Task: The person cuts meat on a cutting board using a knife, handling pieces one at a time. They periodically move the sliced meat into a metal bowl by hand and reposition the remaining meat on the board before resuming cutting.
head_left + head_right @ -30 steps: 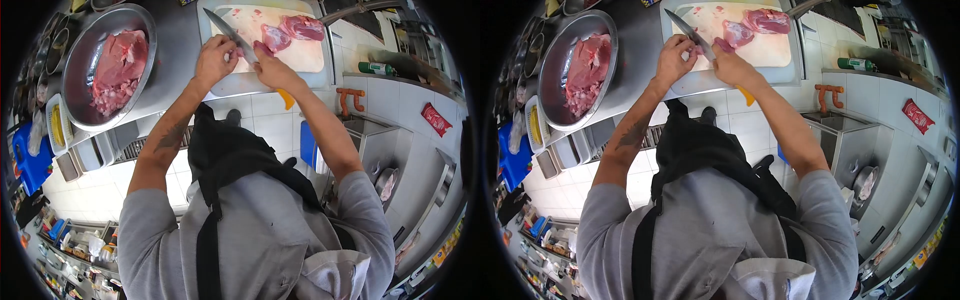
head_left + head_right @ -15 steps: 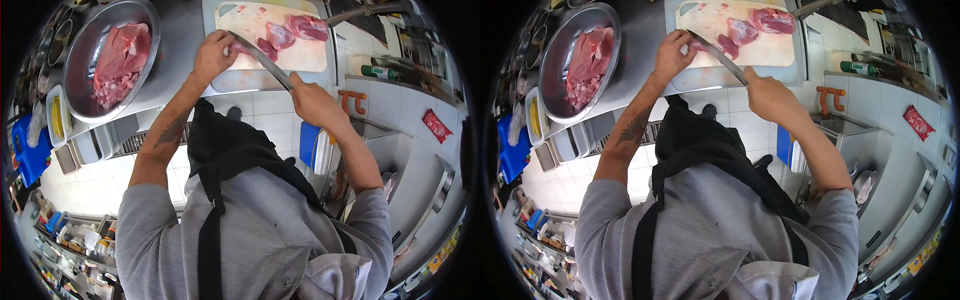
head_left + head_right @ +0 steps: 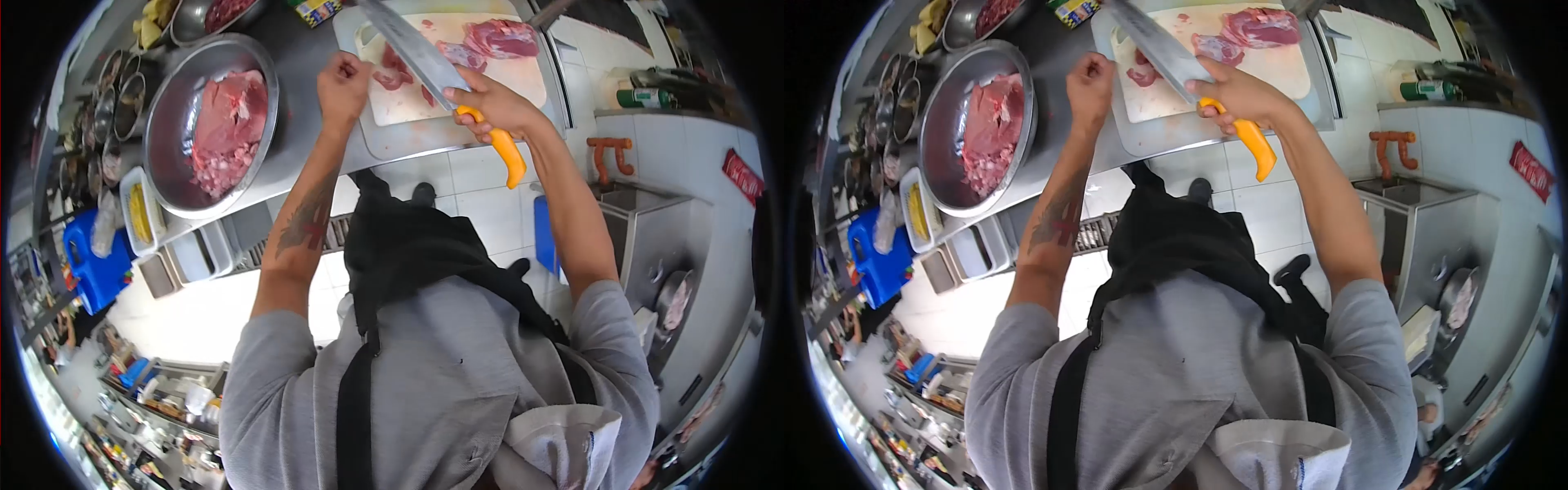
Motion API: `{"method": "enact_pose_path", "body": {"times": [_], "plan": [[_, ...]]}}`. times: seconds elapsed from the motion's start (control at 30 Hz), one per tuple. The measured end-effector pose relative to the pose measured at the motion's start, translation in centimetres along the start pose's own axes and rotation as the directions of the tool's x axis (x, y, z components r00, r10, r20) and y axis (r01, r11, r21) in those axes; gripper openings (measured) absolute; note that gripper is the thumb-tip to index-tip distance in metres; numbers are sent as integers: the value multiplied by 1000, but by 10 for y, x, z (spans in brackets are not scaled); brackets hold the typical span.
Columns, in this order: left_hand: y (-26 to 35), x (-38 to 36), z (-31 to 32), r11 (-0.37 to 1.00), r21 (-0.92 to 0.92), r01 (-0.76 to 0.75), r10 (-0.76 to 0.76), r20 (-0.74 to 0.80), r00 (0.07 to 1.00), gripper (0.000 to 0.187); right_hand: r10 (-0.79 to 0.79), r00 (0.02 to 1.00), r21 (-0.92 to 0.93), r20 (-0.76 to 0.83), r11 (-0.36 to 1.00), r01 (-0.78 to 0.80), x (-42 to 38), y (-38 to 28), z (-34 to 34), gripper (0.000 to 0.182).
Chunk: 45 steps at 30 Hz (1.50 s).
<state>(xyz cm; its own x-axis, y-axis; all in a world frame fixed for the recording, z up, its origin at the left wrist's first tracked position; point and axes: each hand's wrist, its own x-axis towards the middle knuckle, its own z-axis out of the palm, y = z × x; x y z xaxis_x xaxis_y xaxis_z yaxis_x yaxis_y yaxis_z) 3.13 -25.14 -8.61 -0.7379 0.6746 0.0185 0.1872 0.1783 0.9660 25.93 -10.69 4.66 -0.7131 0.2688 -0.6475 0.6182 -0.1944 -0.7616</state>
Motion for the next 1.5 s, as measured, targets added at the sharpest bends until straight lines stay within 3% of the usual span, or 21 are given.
{"method": "enact_pose_path", "body": {"times": [0.03,0.07,0.1,0.27,0.33,0.37,0.4,0.47,0.5,0.6,0.67,0.73,0.8,0.87,0.93,1.03,1.17,1.23,1.33,1.4,1.5], "plan": [[15,3,1,1000,16,-17,16,26,1000,21,0,996,44,86,999,-4,-1,0,-1,43],[36,9,2,810,-517,277,-202,198,959,27,-9,985,88,171,996,-6,-6,-2,1,48],[55,14,3,298,-795,528,-282,455,845,33,-28,989,113,143,994,12,-14,-4,6,51],[58,52,16,426,-668,611,-266,553,790,39,-132,977,253,-165,952,172,-13,47,-15,45],[62,66,9,966,-118,231,-158,439,884,42,-153,936,206,-316,952,225,-42,66,-30,39],[62,67,9,969,-102,226,-157,454,877,42,-152,932,224,-328,946,233,-55,74,-35,39],[62,67,9,977,180,-111,-2,533,846,45,-137,940,221,-314,952,212,-68,83,-39,37],[64,67,9,471,496,-729,167,761,626,56,-130,941,227,-313,951,208,-87,96,-40,35],[62,62,8,277,395,-876,261,846,465,60,-132,936,225,-325,951,212,-95,102,-38,31],[36,75,18,277,315,-908,306,867,394,52,-106,934,256,-340,946,201,-109,123,-32,26],[50,83,16,306,325,-895,306,857,415,35,-90,933,281,-349,940,196,-114,135,-28,26],[54,83,9,412,619,-669,37,722,691,21,-79,936,272,-343,945,180,-120,148,-16,28],[22,98,5,522,531,-668,250,653,715,14,-66,943,310,-326,935,172,-125,158,-14,32],[31,103,15,953,168,-250,150,456,877,22,-53,946,304,-319,940,155,-126,168,-11,34],[45,102,15,929,284,-236,40,557,830,33,-50,942,292,-332,944,153,-125,174,-8,36],[63,63,26,329,257,-909,240,908,344,42,-49,944,259,-325,956,138,-121,179,-6,39],[68,50,17,368,344,-864,25,925,379,47,-53,945,250,-323,958,140,-124,168,3,41],[57,26,23,595,649,-474,-76,632,771,49,-71,943,250,-325,955,158,-128,162,9,39],[25,-1,55,641,700,-316,1,411,912,48,-81,947,266,-310,949,168,-129,161,15,38],[47,-49,82,550,766,-332,209,258,943,43,-82,956,238,-283,959,153,-126,160,15,38],[11,-33,76,449,644,-620,480,412,775,55,-94,955,204,-280,967,155,-122,154,16,40]]}}
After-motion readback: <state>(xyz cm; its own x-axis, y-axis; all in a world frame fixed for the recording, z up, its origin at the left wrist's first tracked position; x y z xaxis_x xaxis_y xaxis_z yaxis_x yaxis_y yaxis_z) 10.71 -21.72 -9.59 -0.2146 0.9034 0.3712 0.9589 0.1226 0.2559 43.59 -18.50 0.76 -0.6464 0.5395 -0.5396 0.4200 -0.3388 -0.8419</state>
